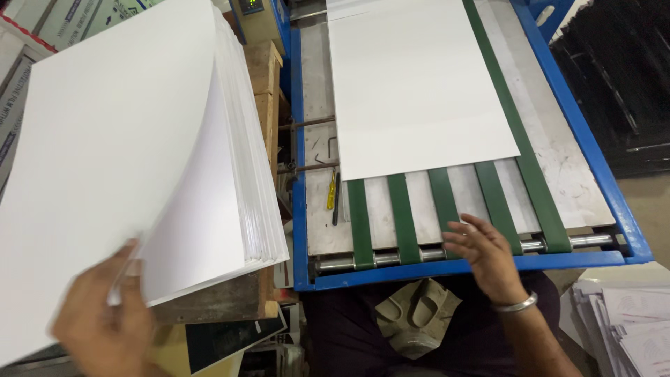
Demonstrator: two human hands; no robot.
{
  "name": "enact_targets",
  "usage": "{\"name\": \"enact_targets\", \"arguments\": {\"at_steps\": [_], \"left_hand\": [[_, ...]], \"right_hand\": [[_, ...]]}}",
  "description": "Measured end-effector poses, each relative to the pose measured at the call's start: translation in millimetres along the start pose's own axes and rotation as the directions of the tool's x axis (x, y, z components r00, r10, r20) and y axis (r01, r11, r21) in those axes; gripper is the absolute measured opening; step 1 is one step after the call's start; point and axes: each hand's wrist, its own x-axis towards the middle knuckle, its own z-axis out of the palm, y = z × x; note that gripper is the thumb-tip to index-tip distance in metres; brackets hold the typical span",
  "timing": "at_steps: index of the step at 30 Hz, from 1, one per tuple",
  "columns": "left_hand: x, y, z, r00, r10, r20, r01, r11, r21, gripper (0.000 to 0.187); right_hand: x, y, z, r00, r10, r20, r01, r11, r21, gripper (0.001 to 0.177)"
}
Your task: The person repeatedly picks up a single white sheet from a stack on the left and places it onto a conveyor belt to feed it into a laminating machine. The person maintains a steady rhythm, ensuring each sheet is fed individually into the rollers.
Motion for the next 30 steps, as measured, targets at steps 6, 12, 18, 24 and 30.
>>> {"name": "enact_targets", "arguments": {"at_steps": [6, 12, 18, 24, 30], "left_hand": [[-62.2, 103.5, 90.0, 0.856, 0.383, 0.347, -0.472, 0.852, 0.226, 0.046], [-84.9, 156.1, 90.0, 0.737, 0.514, 0.439, -0.532, 0.842, -0.093, 0.068], [-84.6, 82.1, 37.5, 0.783, 0.385, 0.488, -0.531, 0.822, 0.204, 0.071], [-24.6, 25.7, 39.5, 0.907, 0.184, 0.380, -0.348, 0.836, 0.425, 0.060], [-19.6, 26.8, 38.7, 0.932, 0.182, 0.313, -0.314, 0.837, 0.449, 0.048]], "right_hand": [[-48.1, -33.1, 117.0, 0.788, -0.134, 0.601, 0.021, 0.981, 0.191, 0.053], [-58.6, -38.9, 155.3, 0.973, 0.193, 0.130, -0.220, 0.944, 0.245, 0.054], [6.2, -40.9, 50.2, 0.961, -0.029, -0.274, 0.058, 0.993, 0.098, 0.049], [41.6, 0.5, -72.7, 0.839, -0.254, -0.482, 0.291, 0.957, 0.003, 0.046], [7.5, 9.1, -119.1, 0.725, -0.263, -0.636, 0.224, 0.964, -0.143, 0.034]]}}
